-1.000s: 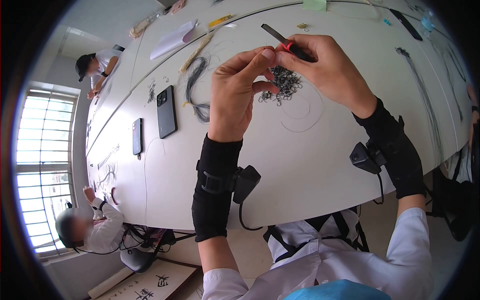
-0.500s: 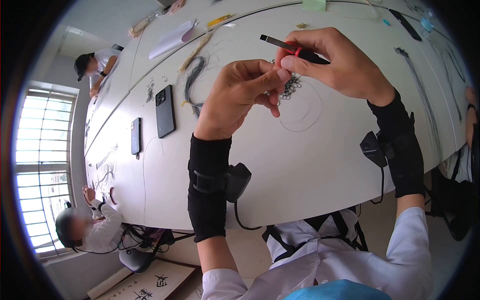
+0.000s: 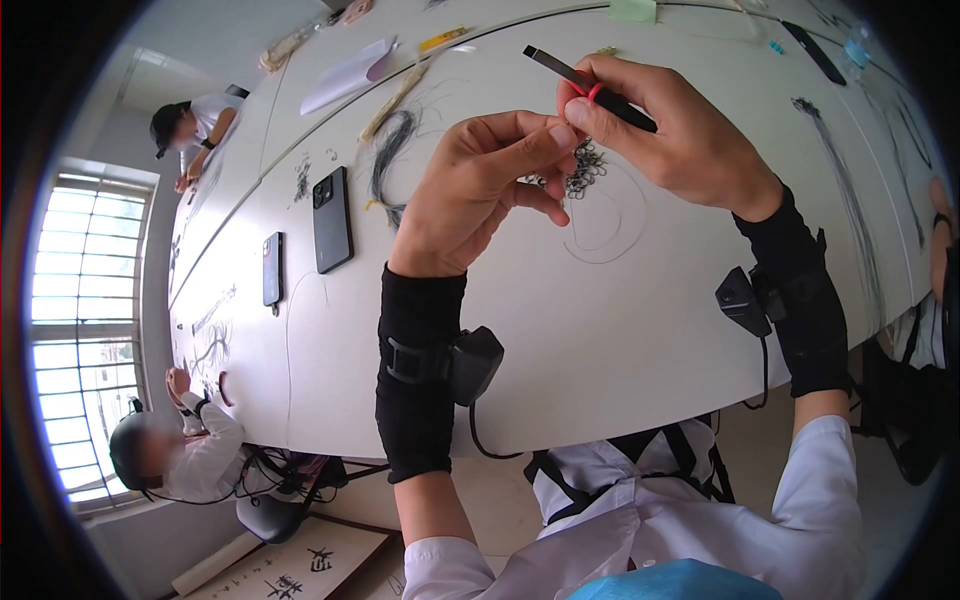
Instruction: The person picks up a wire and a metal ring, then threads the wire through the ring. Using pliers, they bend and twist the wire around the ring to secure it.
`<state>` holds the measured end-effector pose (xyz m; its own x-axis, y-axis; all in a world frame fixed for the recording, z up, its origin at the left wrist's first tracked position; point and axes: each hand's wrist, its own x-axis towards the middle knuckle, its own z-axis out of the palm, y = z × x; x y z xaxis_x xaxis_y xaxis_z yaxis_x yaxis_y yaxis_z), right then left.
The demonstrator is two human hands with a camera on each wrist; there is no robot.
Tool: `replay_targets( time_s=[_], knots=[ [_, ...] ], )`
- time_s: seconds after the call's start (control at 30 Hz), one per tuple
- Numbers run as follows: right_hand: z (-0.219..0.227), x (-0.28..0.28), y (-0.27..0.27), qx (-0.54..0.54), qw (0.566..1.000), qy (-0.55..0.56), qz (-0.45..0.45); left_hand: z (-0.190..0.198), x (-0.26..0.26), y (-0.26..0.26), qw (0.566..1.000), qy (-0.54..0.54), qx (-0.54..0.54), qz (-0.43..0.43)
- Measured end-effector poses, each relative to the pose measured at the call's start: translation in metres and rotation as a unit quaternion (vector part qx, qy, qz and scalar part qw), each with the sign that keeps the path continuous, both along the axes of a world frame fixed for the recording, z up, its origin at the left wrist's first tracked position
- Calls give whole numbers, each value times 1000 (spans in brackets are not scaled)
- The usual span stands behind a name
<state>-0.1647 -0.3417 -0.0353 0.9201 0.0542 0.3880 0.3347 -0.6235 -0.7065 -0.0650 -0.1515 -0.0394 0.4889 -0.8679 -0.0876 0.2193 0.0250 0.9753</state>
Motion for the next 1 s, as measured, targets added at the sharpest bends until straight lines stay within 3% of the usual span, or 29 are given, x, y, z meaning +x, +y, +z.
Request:
replay_targets(
  time_s=[0.17, 0.37, 0.57, 0.67, 1.0],
  knots=[
    [-3, 1, -2, 60, 998, -27, 10, 0, 2, 1, 999, -27, 12, 13],
    [4, -1, 0, -21, 999, -28, 4, -3, 2, 2, 999, -39, 12, 16],
    [2, 0, -1, -13, 999, -26, -21, 0, 0, 1, 998, -47, 25, 27],
    [-7, 5, -3, 3, 994, -105, -25, -1, 0, 1, 998, -43, 20, 28],
    [-8, 5, -1, 9, 997, -75, -29, 0, -3, -1, 996, -60, 27, 62]
  ],
)
